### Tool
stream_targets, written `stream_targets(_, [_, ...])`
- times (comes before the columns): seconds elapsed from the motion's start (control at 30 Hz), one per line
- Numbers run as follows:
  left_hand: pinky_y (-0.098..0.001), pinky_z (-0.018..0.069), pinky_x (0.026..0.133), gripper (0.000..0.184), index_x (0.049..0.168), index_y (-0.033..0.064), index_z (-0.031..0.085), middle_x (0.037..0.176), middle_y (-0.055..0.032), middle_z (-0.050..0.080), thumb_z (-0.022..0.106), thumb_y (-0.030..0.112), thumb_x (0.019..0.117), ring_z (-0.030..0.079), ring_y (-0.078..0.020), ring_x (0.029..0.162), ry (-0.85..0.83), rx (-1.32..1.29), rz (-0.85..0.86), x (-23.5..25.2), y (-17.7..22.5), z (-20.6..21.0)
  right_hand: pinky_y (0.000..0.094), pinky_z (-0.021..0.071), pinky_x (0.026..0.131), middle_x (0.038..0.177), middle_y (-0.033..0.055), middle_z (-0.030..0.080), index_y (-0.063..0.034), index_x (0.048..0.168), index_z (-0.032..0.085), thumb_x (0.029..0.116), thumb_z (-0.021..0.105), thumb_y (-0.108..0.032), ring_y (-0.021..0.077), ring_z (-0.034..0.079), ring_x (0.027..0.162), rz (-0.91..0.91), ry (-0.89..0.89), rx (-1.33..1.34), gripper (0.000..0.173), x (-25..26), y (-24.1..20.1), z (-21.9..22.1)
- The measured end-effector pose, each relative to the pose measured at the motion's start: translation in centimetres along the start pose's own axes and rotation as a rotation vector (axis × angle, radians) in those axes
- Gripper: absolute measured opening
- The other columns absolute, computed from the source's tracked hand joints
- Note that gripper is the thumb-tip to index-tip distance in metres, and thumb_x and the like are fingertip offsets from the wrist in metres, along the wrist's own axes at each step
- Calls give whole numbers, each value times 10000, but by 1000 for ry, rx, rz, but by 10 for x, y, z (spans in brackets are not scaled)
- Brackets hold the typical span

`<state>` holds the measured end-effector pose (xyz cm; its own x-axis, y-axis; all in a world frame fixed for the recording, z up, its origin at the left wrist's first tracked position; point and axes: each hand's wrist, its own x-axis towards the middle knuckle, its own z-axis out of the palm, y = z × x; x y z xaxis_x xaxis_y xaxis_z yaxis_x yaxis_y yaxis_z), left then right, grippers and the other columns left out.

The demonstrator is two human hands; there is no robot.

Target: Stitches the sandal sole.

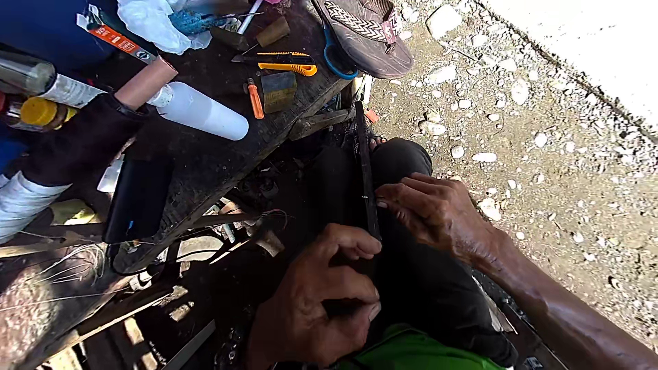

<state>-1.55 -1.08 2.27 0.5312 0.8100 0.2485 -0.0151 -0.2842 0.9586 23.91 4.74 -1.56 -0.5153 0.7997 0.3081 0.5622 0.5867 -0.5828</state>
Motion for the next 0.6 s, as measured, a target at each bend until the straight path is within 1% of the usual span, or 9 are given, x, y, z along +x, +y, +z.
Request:
stream_targets(0.07, [-264, 555, 922, 75, 935, 81, 659, 1146, -89, 629, 723, 120, 930, 622, -139, 1106, -129, -179, -9, -9, 1, 16, 319, 481, 566, 813, 9, 694, -152, 1094, 745, 1073, 530, -320, 158, 635, 702, 9, 5, -1, 274, -1, 0, 0])
stream_targets(0.1, [-242, 555, 877, 67, 938, 55, 673, 1078, -94, 637, 715, 107, 940, 633, -127, 1036, -153, -219, -33, -15, -1, 23, 315, 480, 565, 812, 4, 696, -156, 1090, 751, 1071, 533, -319, 151, 635, 701, 18, 11, -1, 273, -2, 0, 0])
stream_targets(0.17, [-197, 545, 806, 69, 943, 28, 706, 1004, -82, 639, 716, 96, 943, 630, -93, 937, -149, -223, -118, -25, -8, 35, 316, 493, 573, 815, -3, 705, -163, 1082, 759, 1067, 540, -319, 143, 649, 710, 45, 23, 9, 269, -2, 0, 0])
stream_targets(0.27, [-223, 571, 801, 74, 961, 20, 733, 975, -69, 674, 748, 85, 928, 656, -102, 917, -36, -339, -260, -27, -17, 35, 315, 486, 561, 813, -6, 706, -166, 1073, 762, 1065, 543, -323, 143, 645, 702, 55, 38, 2, 270, -2, -1, 1])
stream_targets(0.33, [-254, 587, 799, 79, 994, 19, 731, 1002, -70, 677, 727, 80, 944, 667, -116, 911, 125, -432, -316, -17, -22, 25, 312, 466, 555, 802, -1, 692, -157, 1077, 762, 1065, 540, -314, 146, 626, 687, 41, 36, -3, 272, -2, -1, 1])
stream_targets(0.4, [-305, 611, 803, 103, 1033, 23, 733, 1028, -73, 684, 683, 93, 977, 686, -147, 898, 323, -341, -317, 1, -29, 17, 310, 463, 556, 808, -4, 695, -159, 1079, 759, 1065, 539, -309, 143, 623, 688, 28, 28, -14, 267, -2, 0, 1])
stream_targets(0.47, [-341, 616, 820, 146, 1078, -9, 725, 1046, -96, 699, 639, 80, 1000, 697, -182, 902, 436, -175, -286, 18, -38, 13, 315, 469, 557, 813, -2, 698, -158, 1080, 757, 1065, 539, -306, 148, 630, 698, 25, 23, -20, 265, -3, -1, 1])
stream_targets(0.53, [-322, 614, 804, 165, 1102, -25, 725, 1032, -95, 698, 631, 59, 996, 690, -173, 883, 434, -46, -272, 29, -43, 12, 318, 460, 550, 799, -3, 687, -158, 1083, 757, 1063, 540, -304, 152, 622, 690, 23, 26, -28, 263, -3, -1, 1])
stream_targets(0.6, [-303, 617, 768, 183, 1138, -32, 703, 1002, -87, 705, 647, 54, 986, 696, -159, 850, 363, 13, -285, 31, -42, 11, 315, 453, 541, 787, -10, 679, -164, 1082, 758, 1062, 540, -307, 148, 616, 679, 26, 29, -37, 262, -4, -1, 1])
